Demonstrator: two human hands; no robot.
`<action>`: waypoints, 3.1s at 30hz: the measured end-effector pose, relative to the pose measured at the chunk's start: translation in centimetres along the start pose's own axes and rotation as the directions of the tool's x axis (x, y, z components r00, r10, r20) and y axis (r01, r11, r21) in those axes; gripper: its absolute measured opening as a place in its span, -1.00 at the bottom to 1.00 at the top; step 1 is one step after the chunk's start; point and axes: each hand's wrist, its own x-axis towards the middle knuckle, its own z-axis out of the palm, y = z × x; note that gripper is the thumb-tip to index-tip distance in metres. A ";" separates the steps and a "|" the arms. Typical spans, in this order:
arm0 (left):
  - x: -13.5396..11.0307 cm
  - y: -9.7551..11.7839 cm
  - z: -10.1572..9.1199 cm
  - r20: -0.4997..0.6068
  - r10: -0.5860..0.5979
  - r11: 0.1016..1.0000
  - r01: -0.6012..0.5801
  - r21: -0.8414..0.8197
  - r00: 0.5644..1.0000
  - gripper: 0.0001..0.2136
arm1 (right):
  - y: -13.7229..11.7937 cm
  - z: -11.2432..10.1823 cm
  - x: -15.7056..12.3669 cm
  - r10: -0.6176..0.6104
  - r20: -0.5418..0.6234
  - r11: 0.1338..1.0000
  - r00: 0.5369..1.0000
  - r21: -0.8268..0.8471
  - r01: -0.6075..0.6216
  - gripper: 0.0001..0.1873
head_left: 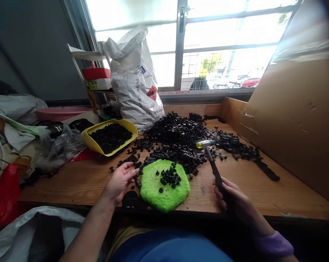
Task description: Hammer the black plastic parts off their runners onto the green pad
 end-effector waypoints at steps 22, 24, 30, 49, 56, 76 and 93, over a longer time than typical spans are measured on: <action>3.2 -1.5 5.1 0.018 -0.140 0.985 0.138 0.103 0.990 -0.72 | -0.1 0.6 -0.3 -0.011 -0.054 0.982 0.999 -0.189 0.000 -0.74; 3.2 -1.5 5.2 0.019 -0.096 0.986 0.093 0.141 0.995 -0.74 | -0.7 1.1 -0.5 -0.046 -0.054 0.933 0.997 -0.359 0.024 -0.73; 3.4 -1.6 5.3 0.046 -0.055 0.982 0.046 0.182 0.997 -0.76 | -2.7 4.4 0.5 -0.207 0.196 0.494 0.959 -0.825 0.275 -0.77; 3.7 -2.0 5.1 0.115 -0.023 0.987 0.004 0.160 0.993 -0.71 | -2.6 6.8 1.5 -0.208 0.268 0.149 0.941 -0.942 0.302 -0.77; 3.9 -2.1 5.0 0.115 -0.038 0.987 0.019 0.161 0.993 -0.73 | -2.7 6.9 1.7 -0.154 0.252 0.041 0.955 -0.964 0.262 -0.76; 1.2 -1.2 3.6 0.161 -0.105 0.994 0.106 0.002 0.981 -0.62 | -3.3 5.4 0.1 -0.154 0.193 0.352 0.969 -0.906 0.236 -0.72; -3.8 -2.0 4.7 0.170 -0.320 0.947 0.314 0.065 0.932 -0.77 | -1.3 3.0 -3.0 -0.100 0.141 0.502 0.985 -0.848 0.173 -0.72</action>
